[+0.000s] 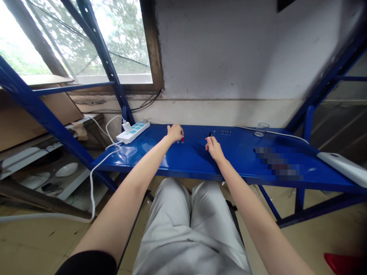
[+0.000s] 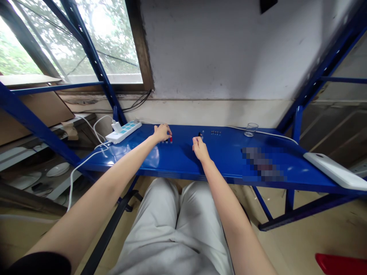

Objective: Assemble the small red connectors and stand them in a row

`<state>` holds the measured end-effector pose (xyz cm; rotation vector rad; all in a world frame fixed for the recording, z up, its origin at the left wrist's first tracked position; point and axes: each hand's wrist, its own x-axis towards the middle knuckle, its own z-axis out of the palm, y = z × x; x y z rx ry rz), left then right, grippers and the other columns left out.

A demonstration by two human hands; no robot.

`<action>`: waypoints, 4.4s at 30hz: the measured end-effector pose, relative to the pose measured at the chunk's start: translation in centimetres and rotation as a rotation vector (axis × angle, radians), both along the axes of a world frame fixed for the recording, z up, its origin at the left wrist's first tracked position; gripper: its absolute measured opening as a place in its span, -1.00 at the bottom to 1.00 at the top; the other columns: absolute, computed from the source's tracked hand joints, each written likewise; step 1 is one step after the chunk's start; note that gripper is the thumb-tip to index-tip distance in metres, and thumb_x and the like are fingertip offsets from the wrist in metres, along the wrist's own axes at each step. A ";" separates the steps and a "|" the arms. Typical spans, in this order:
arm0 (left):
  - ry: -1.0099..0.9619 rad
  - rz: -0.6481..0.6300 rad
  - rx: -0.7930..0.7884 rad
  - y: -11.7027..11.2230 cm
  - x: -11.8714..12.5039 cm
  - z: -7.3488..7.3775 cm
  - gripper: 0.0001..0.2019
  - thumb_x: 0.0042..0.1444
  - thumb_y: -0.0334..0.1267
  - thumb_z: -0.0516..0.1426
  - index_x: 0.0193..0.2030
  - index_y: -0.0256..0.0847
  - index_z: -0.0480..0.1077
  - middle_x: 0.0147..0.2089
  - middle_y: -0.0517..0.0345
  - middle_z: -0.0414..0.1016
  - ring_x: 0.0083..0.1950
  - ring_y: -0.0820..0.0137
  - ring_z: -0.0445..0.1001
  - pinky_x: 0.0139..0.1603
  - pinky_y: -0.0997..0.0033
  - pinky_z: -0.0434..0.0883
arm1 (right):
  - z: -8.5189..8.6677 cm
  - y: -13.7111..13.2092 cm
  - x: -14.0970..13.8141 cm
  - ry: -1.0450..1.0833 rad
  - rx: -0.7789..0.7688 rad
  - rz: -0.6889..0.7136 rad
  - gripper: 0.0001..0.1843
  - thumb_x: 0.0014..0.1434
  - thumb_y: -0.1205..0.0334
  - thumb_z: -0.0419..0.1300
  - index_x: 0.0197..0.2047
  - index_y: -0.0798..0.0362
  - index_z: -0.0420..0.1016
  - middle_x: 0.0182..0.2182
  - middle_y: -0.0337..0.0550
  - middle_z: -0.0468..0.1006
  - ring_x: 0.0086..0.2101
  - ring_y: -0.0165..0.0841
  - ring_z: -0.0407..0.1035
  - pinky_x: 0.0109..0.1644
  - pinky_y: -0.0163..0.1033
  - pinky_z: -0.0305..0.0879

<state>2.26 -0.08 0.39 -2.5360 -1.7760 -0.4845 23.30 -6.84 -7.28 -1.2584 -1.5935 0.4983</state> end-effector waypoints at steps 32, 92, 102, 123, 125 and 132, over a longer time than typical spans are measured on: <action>-1.064 -0.050 -0.070 -6.9 5.9 -7.0 -0.62 0.08 -0.01 0.01 -0.53 -0.26 0.40 -0.57 0.15 0.42 -0.63 0.53 0.33 -0.53 0.51 0.29 | -0.3 2.9 2.5 -0.125 -0.153 -0.578 -0.58 -0.01 0.19 0.06 -0.04 0.12 0.31 -0.34 -0.03 0.51 -0.16 -0.15 0.33 -0.07 -0.08 0.15; -1.005 -0.006 0.199 -6.9 5.0 -7.8 -0.92 0.08 -0.32 0.05 -0.27 -0.20 0.30 -0.31 0.13 0.41 -0.35 0.50 0.39 -0.24 0.49 0.33 | -0.4 1.9 -1.0 -0.637 0.089 -0.156 -0.73 0.20 0.10 0.02 -0.20 0.00 0.50 -0.27 -0.12 0.56 -0.29 -0.31 0.40 -0.25 -0.27 0.15; -1.090 -0.017 0.233 -6.9 5.1 -7.8 -0.92 0.04 -0.29 0.08 -0.31 -0.22 0.31 -0.38 0.15 0.38 -0.44 0.53 0.32 -0.31 0.52 0.31 | -0.3 1.6 -1.1 -0.690 0.083 -0.180 -0.73 0.20 0.13 0.02 -0.20 0.00 0.51 -0.27 -0.11 0.56 -0.30 -0.30 0.42 -0.25 -0.27 0.19; -0.959 -0.105 0.202 -7.3 5.3 -7.9 -0.68 0.14 -0.18 0.01 -0.01 -0.20 0.39 -0.27 0.07 0.52 -0.35 0.46 0.43 -0.22 0.45 0.38 | 0.2 1.1 -1.2 -0.694 0.055 -0.300 -0.69 0.22 0.17 -0.04 -0.15 0.01 0.50 -0.28 -0.07 0.54 -0.31 -0.30 0.38 -0.26 -0.24 0.09; -0.893 -0.135 0.196 -7.4 5.3 -7.9 -0.65 0.14 -0.20 0.00 0.05 -0.18 0.36 -0.23 0.08 0.53 -0.33 0.45 0.43 -0.19 0.44 0.39 | 0.2 1.0 -1.2 -0.697 0.050 -0.294 -0.70 0.21 0.18 -0.03 -0.16 0.03 0.50 -0.29 -0.07 0.54 -0.31 -0.30 0.38 -0.27 -0.24 0.08; -0.655 -0.179 0.154 -7.2 5.4 -8.1 -0.58 0.10 -0.32 0.02 0.13 -0.20 0.30 -0.17 0.11 0.51 -0.25 0.41 0.42 -0.06 0.37 0.38 | 0.0 1.1 -1.3 -0.671 0.062 -0.296 -0.73 0.15 0.24 0.01 -0.13 0.05 0.45 -0.28 -0.08 0.54 -0.28 -0.29 0.38 -0.27 -0.24 0.06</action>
